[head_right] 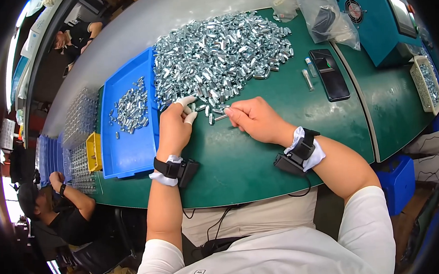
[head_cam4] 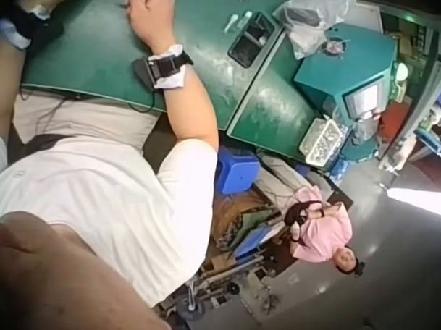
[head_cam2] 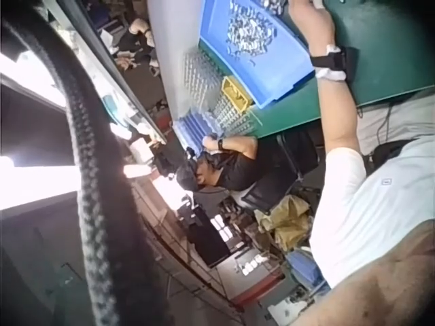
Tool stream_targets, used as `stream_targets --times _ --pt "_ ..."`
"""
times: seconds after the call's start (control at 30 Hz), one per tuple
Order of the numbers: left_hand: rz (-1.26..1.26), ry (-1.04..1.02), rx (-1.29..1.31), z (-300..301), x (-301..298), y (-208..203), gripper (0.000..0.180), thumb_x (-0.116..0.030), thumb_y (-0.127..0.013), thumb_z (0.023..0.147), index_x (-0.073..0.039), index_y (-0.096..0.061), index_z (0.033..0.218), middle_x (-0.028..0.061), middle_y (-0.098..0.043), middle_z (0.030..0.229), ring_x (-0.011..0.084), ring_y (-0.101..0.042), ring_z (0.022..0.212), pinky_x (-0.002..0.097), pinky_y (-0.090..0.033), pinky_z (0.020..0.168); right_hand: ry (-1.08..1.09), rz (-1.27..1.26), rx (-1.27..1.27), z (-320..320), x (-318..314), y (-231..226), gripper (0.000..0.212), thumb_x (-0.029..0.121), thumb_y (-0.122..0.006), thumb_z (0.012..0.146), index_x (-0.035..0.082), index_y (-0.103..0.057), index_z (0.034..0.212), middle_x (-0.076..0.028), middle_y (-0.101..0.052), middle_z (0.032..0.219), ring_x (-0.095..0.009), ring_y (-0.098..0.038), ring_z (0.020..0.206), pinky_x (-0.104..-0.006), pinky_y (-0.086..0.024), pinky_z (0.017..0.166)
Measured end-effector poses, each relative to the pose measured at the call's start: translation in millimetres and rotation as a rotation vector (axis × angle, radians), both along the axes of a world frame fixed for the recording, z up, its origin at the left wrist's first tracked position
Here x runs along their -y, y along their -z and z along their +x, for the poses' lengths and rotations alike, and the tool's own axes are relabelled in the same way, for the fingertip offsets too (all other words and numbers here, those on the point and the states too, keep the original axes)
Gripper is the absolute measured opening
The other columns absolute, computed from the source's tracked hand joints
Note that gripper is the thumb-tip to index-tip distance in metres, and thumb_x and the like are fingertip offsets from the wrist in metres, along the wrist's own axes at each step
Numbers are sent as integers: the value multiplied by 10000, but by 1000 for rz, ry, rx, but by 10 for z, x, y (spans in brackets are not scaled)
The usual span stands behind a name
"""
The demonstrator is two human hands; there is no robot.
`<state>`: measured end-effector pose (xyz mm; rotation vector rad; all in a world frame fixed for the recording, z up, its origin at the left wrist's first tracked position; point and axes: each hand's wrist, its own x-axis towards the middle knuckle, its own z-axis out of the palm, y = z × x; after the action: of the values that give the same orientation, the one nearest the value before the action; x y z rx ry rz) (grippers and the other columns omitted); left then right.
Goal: The person picks up a metal rod and a metal piece by hand, slides the piece onto the rod, and places the assembled unit into a blue tray. This process is repeated for several more metal rods and pieces.
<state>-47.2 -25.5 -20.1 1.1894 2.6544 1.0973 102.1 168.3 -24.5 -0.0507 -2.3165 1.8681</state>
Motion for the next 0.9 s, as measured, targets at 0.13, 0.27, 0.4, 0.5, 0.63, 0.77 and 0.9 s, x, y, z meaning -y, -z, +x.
stream_targets --times 0.13,0.27,0.4,0.5,0.63,0.77,0.9 --pt "-17 -46 129 100 21 -105 315 -27 -742 775 -53 -697 1086 131 -602 814 294 -594 683 393 -479 638 15 -27 13 0 -30 37 420 275 -518 1022 28 -572 687 2 -515 552 -62 -467 510 -262 -366 484" --pt "-78 -50 -138 59 115 -64 330 12 -738 781 -53 -685 1100 96 -573 754 224 -567 640 342 -472 624 1 9 58 16 -29 -24 408 248 -499 1028 23 -558 693 -3 -525 587 -73 -496 546 -258 -386 518" --pt "-103 -8 -181 55 71 -66 280 7 -745 776 -34 -676 1045 110 -555 735 244 -547 622 348 -471 627 -4 0 46 30 -31 -47 407 250 -497 1029 23 -559 697 0 -518 586 -71 -490 547 -258 -384 518" --pt "-146 -6 -74 76 106 -123 187 -6 -741 788 -12 -656 954 123 -600 800 264 -601 711 364 -492 665 -9 -10 38 6 -28 -47 407 252 -497 1030 23 -560 699 2 -514 586 -70 -487 548 -257 -382 519" --pt "5 26 279 228 67 -288 134 -12 -739 813 9 -656 916 123 -663 871 207 -649 768 328 -515 687 7 -23 16 -7 -34 -21 416 275 -512 1024 29 -570 694 -1 -515 564 -72 -489 530 -265 -381 502" --pt "206 113 486 434 -5 -270 132 1 -721 848 22 -664 964 75 -681 895 124 -640 811 269 -513 729 12 -38 -7 -4 -33 -1 418 287 -519 1021 29 -583 698 -6 -518 553 -72 -492 523 -269 -380 494" --pt "293 130 536 470 -32 -217 147 7 -713 859 24 -672 999 56 -687 907 105 -632 824 253 -511 750 -2 -14 1 4 -41 -3 400 276 -522 1016 25 -596 713 -18 -530 555 -84 -497 522 -278 -386 497"
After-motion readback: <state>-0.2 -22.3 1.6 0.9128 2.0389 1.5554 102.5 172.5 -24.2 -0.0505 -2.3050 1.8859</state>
